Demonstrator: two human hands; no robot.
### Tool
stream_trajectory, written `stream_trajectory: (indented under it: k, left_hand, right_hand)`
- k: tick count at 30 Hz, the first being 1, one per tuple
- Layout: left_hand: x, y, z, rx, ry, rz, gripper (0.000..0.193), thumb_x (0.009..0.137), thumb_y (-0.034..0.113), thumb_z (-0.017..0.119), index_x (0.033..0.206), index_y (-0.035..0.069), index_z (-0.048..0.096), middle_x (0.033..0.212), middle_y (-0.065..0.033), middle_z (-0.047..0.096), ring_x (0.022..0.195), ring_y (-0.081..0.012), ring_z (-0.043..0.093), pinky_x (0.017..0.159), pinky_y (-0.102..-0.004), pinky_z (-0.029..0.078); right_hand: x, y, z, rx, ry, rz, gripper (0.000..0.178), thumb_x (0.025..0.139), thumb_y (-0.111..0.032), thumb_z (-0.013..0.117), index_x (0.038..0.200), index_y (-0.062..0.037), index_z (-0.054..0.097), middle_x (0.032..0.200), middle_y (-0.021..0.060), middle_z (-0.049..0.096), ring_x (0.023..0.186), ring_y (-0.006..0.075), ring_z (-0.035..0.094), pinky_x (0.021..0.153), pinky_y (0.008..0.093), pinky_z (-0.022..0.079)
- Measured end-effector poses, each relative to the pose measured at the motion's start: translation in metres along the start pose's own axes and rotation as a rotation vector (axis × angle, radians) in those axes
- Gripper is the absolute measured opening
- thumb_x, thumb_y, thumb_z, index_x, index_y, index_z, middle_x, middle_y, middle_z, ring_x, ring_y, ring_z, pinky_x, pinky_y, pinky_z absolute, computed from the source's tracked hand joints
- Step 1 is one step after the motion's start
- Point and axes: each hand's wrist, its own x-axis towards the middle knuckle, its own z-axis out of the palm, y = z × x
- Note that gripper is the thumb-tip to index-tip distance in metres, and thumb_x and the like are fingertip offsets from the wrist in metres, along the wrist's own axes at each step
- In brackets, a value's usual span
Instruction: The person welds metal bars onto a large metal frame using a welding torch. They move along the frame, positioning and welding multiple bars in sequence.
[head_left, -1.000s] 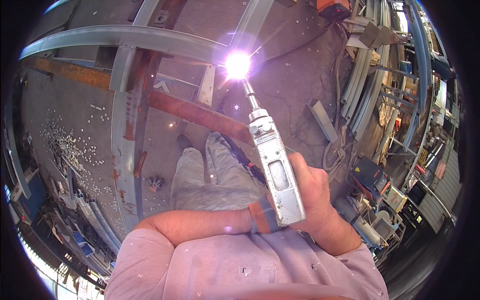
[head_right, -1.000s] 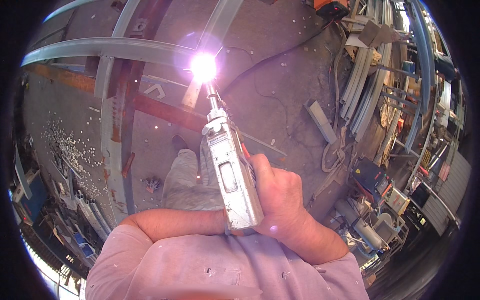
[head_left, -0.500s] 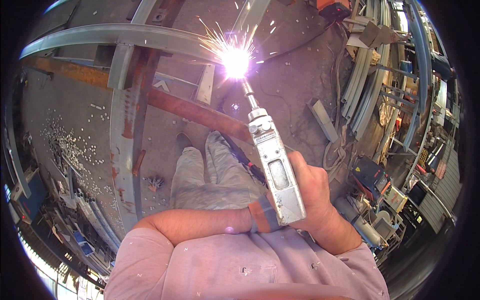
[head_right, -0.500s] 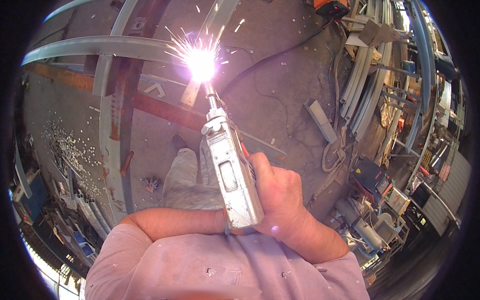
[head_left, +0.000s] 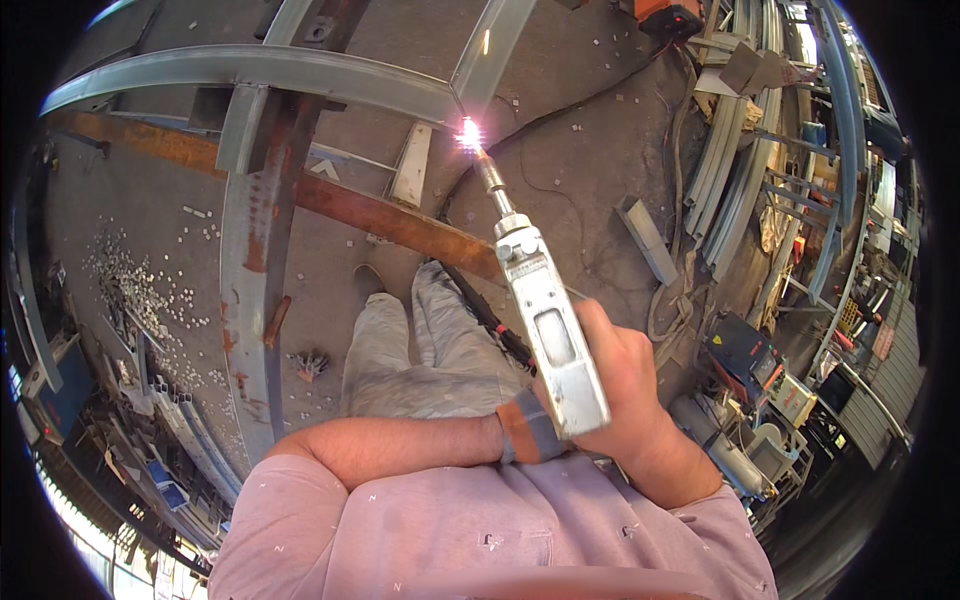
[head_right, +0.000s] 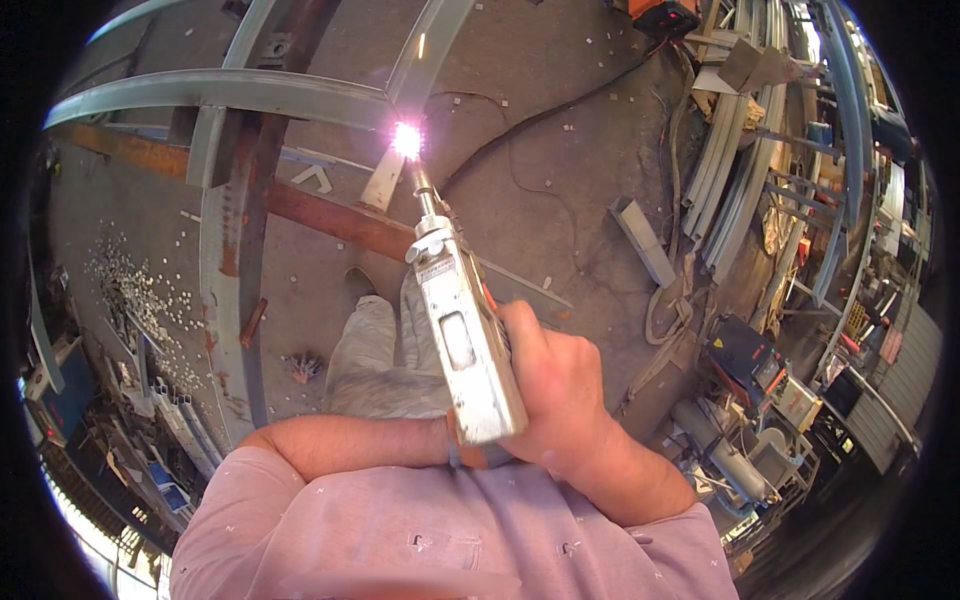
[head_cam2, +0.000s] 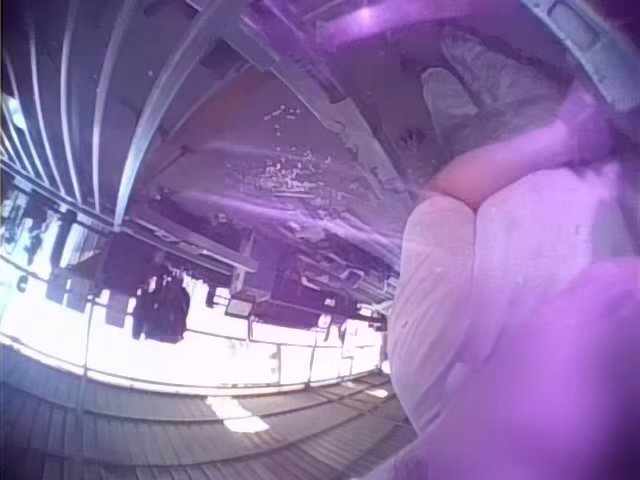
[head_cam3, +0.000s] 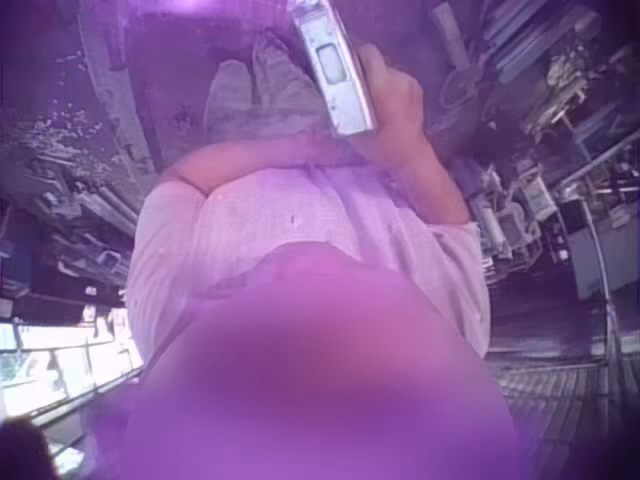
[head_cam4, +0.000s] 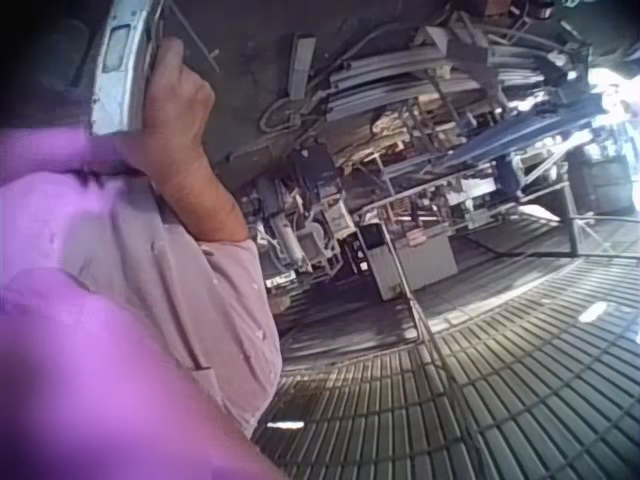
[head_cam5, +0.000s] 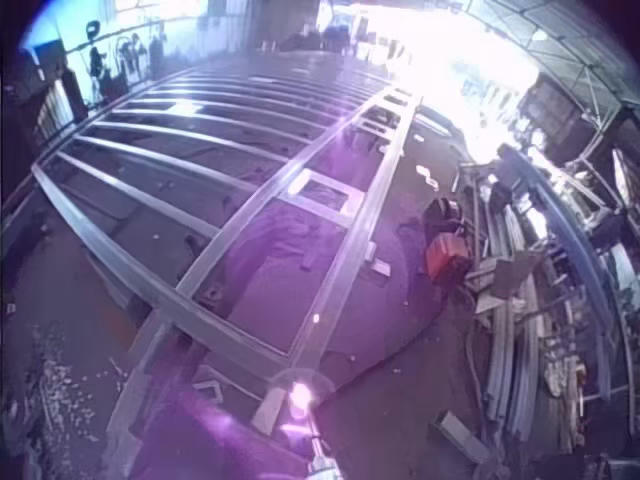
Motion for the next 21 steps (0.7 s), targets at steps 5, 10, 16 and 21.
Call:
stream_trajectory:
  k: [5, 10, 16, 21]
  left_hand:
    - [-0.01, -0.003, 0.01, -0.021, 0.064, -0.064, 0.028, 0.105, 0.023, 0.06, 0.126, 0.011, 0.072, 0.129, -0.0127, 0.072, 0.125, -0.0302, 0.066, 0.108, -0.0426, 0.051]
    - [0.012, 0.047, 0.008, 0.096, -0.018, -0.208, 0.036, 0.106, 0.03, 0.059, 0.134, 0.009, 0.069, 0.13, -0.0145, 0.073, 0.123, -0.0323, 0.067, 0.109, -0.0447, 0.051]
    - [0.047, 0.133, 0.005, 0.805, -0.149, -0.326, 0.068, 0.094, 0.056, 0.07, 0.137, 0.003, 0.067, 0.135, -0.0225, 0.071, 0.125, -0.0403, 0.068, 0.107, -0.0458, 0.054]
    - [0.016, 0.136, -0.019, 0.986, -0.057, -0.453, 0.06, 0.093, 0.048, 0.075, 0.131, 0.003, 0.066, 0.127, -0.0249, 0.072, 0.122, -0.0421, 0.069, 0.105, -0.0478, 0.054]
  right_hand:
    - [-0.011, 0.005, 0.007, 0.093, 0.03, 0.019, 0.037, 0.081, -0.004, 0.079, 0.113, 0.0019, 0.062, 0.08, 0.0165, 0.068, 0.07, 0.0393, 0.072, 0.063, 0.0405, 0.056]
    - [-0.049, 0.017, -0.004, 0.102, 0.087, 0.064, 0.05, 0.082, -0.01, 0.08, 0.127, -0.0015, 0.062, 0.087, 0.0183, 0.072, 0.079, 0.0425, 0.073, 0.069, 0.0456, 0.058]
    - [-0.125, 0.063, -0.032, 0.394, 0.228, 0.241, 0.034, 0.097, -0.005, 0.078, 0.13, -0.0037, 0.068, 0.106, 0.0011, 0.071, 0.093, 0.0137, 0.068, 0.081, 0.032, 0.057]
    - [-0.202, 0.111, -0.045, 0.532, 0.519, 0.416, 0.025, 0.098, -0.007, 0.079, 0.12, -0.0065, 0.067, 0.099, -0.0001, 0.067, 0.081, 0.0086, 0.062, 0.073, 0.0278, 0.054]
